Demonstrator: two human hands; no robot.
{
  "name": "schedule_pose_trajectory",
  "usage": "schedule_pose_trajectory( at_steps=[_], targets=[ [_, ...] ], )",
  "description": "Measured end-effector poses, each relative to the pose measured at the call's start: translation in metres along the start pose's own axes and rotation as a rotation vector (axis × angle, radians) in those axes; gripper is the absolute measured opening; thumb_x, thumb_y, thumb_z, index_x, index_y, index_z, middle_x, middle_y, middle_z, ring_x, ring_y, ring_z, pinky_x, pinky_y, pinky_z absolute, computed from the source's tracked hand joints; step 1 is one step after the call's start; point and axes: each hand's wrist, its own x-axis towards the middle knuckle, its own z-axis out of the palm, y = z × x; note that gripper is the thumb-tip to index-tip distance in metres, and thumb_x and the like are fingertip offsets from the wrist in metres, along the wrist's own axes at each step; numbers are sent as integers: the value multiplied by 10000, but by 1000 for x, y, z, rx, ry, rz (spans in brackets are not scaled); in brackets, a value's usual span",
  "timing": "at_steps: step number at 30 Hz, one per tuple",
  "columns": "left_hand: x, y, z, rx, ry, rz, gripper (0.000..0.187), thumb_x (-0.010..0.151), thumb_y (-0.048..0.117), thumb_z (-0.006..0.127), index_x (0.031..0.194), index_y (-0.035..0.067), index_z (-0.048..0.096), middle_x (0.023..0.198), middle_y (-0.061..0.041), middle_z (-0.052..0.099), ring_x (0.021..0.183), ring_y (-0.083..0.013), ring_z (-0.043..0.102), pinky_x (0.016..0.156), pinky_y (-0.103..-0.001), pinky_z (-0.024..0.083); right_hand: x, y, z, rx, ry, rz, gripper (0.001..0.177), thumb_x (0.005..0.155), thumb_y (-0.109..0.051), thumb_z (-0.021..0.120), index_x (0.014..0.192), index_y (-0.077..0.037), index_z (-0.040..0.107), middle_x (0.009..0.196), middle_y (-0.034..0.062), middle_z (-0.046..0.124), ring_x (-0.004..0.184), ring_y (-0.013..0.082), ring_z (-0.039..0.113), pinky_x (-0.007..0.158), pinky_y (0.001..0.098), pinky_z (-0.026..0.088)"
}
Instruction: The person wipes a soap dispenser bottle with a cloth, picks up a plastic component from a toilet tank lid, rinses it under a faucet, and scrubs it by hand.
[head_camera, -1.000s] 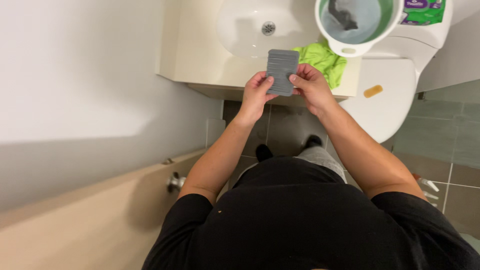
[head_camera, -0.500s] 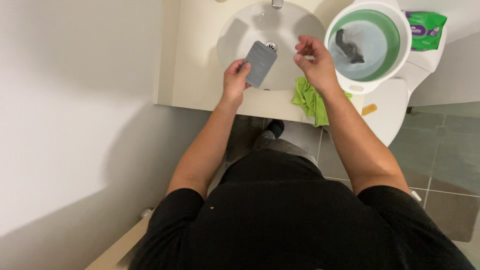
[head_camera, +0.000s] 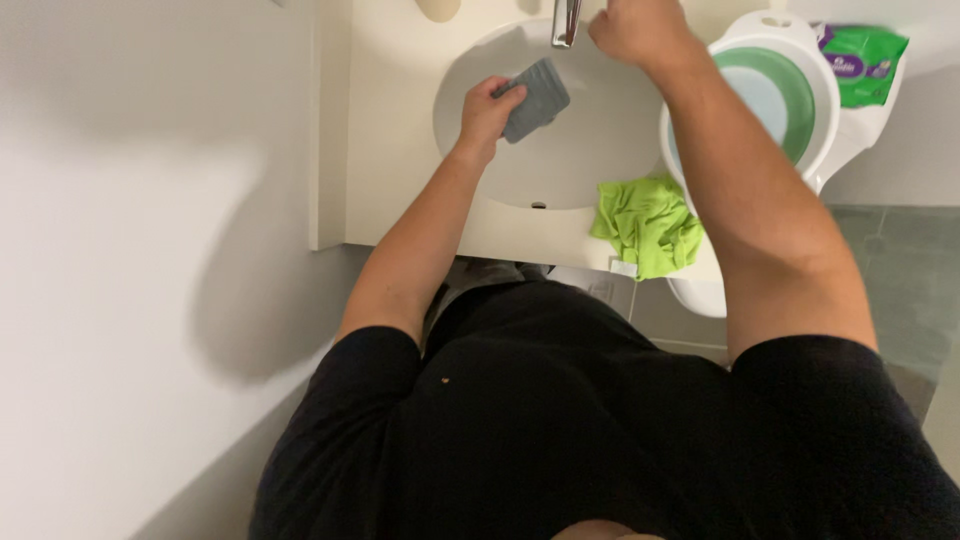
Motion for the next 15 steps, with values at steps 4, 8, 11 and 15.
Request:
schedule_pose_trajectory(
  at_steps=[4, 8, 11, 15],
  targets=[
    [30, -1, 13, 50, -27, -109, 183, 854, 149, 769, 991, 39, 719, 831, -28, 699, 678, -128, 677, 544, -299, 574, 39, 6, 6, 36, -33, -75, 227, 795, -117, 736, 1006, -50, 785, 792, 239, 692, 669, 394, 686, 586, 485, 538],
    [53, -6, 18, 82, -86, -86, 183, 867, 146, 760, 998, 24, 722, 834, -40, 702, 686, -133, 671, 556, -302, 556, 67, 21, 24, -96, -35, -132, 201, 807, -119, 747, 990, -42, 783, 796, 229, 701, 668, 381, 690, 582, 476, 543],
    [66, -9, 17, 97, -119, -66, 186, 867, 139, 767, 998, 14, 731, 841, -48, 700, 701, -134, 664, 579, -300, 551, 76, 29, 33, -142, -46, -149, 184, 817, -120, 755, 978, -36, 780, 799, 221, 708, 667, 370, 693, 579, 469, 547],
    [74, -7, 18, 141, -102, -105, 198, 845, 138, 758, 1002, 22, 729, 846, -46, 712, 703, -134, 679, 590, -294, 562, 87, 33, 32, -175, -62, -158, 163, 829, -122, 766, 961, -27, 778, 802, 210, 718, 666, 357, 698, 575, 460, 553]
  ],
)
